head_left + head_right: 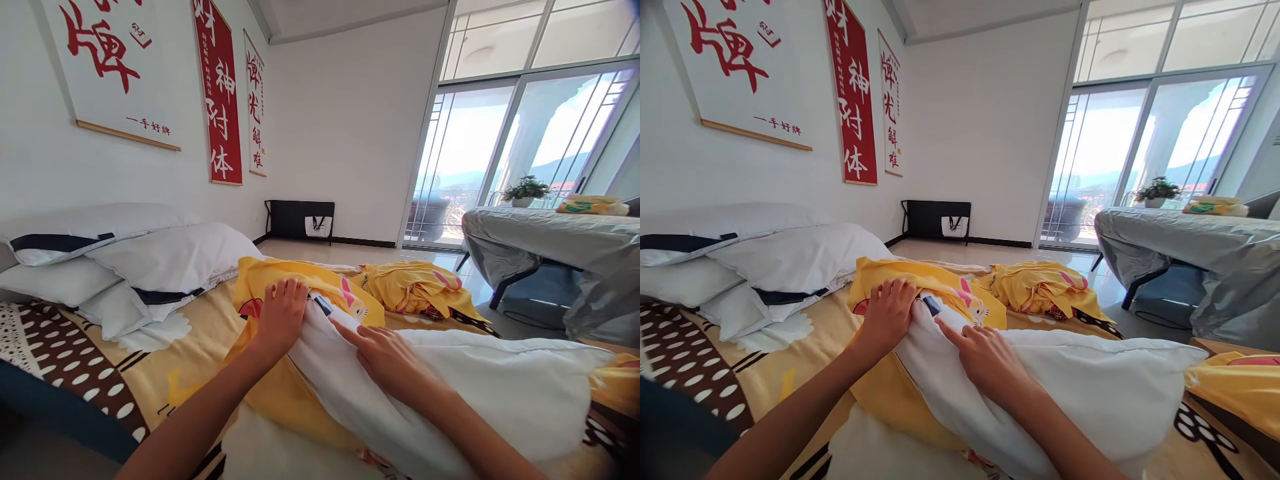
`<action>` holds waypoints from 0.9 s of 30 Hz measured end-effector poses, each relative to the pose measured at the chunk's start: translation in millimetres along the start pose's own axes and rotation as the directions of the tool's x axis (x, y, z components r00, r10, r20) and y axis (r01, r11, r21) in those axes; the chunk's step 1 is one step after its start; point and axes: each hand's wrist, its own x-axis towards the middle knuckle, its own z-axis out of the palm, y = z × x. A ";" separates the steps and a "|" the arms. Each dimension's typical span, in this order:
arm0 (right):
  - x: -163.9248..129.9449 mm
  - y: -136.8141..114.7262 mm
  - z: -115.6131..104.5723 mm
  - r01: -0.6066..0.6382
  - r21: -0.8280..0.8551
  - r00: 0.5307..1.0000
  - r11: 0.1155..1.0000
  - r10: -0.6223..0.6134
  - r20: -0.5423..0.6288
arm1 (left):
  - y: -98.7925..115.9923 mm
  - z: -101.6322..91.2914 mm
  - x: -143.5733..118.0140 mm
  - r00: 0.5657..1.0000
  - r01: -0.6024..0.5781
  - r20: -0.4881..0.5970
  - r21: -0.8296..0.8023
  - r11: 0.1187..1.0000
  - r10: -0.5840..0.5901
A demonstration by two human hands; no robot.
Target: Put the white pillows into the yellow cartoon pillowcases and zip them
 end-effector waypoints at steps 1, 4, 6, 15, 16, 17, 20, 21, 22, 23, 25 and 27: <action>0.7 0.0 2.7 0.015 -0.016 1.000 1.000 -0.015 0.003 | -1.3 4.3 -1.4 1.000 0.012 0.002 0.018 1.000 -0.012; 4.2 -1.4 12.1 0.070 -0.048 0.997 0.996 -0.070 -0.008 | -8.6 13.4 -5.5 0.999 0.043 -0.018 0.045 0.998 -0.043; 7.3 -3.4 16.5 0.087 -0.066 0.996 0.994 -0.088 -0.002 | -15.4 15.3 -3.7 0.996 0.084 -0.029 0.068 0.994 -0.082; 26.6 -13.9 24.2 0.156 -0.055 0.987 0.986 -0.157 -0.019 | 15.6 17.0 31.4 0.985 -0.166 0.034 -0.081 0.983 0.169; 29.1 -12.1 28.3 0.166 -0.065 0.986 0.984 -0.168 -0.022 | 26.5 18.2 33.8 0.978 -0.185 0.066 -0.146 0.972 0.197; 31.2 -8.9 33.1 0.171 -0.076 0.985 0.982 -0.173 -0.025 | 36.9 19.3 35.2 0.973 -0.182 0.101 -0.210 0.961 0.206; 31.9 7.6 47.3 0.128 -0.126 0.987 0.984 -0.139 -0.085 | 58.2 22.1 31.8 0.961 -0.094 0.210 -0.365 0.926 0.180; 29.3 14.1 50.0 0.099 -0.141 0.984 0.985 -0.118 -0.131 | 60.8 23.2 28.6 0.955 -0.070 0.238 -0.400 0.914 0.177; 25.0 20.2 50.9 0.071 -0.150 0.978 0.986 -0.098 -0.186 | 61.0 24.7 24.8 0.949 -0.056 0.258 -0.426 0.903 0.181; 18.9 25.7 50.0 0.052 -0.147 0.968 0.988 -0.086 -0.235 | 59.3 26.7 20.8 0.943 -0.050 0.275 -0.443 0.895 0.188; 2.9 34.9 44.2 0.040 -0.104 0.951 0.994 -0.070 -0.301 | 52.0 31.6 13.2 0.936 -0.015 0.308 -0.449 0.893 0.170; -14.4 43.8 37.8 -0.002 -0.043 0.943 0.999 -0.013 -0.333 | 44.1 36.3 7.5 0.933 0.046 0.341 -0.435 0.899 0.117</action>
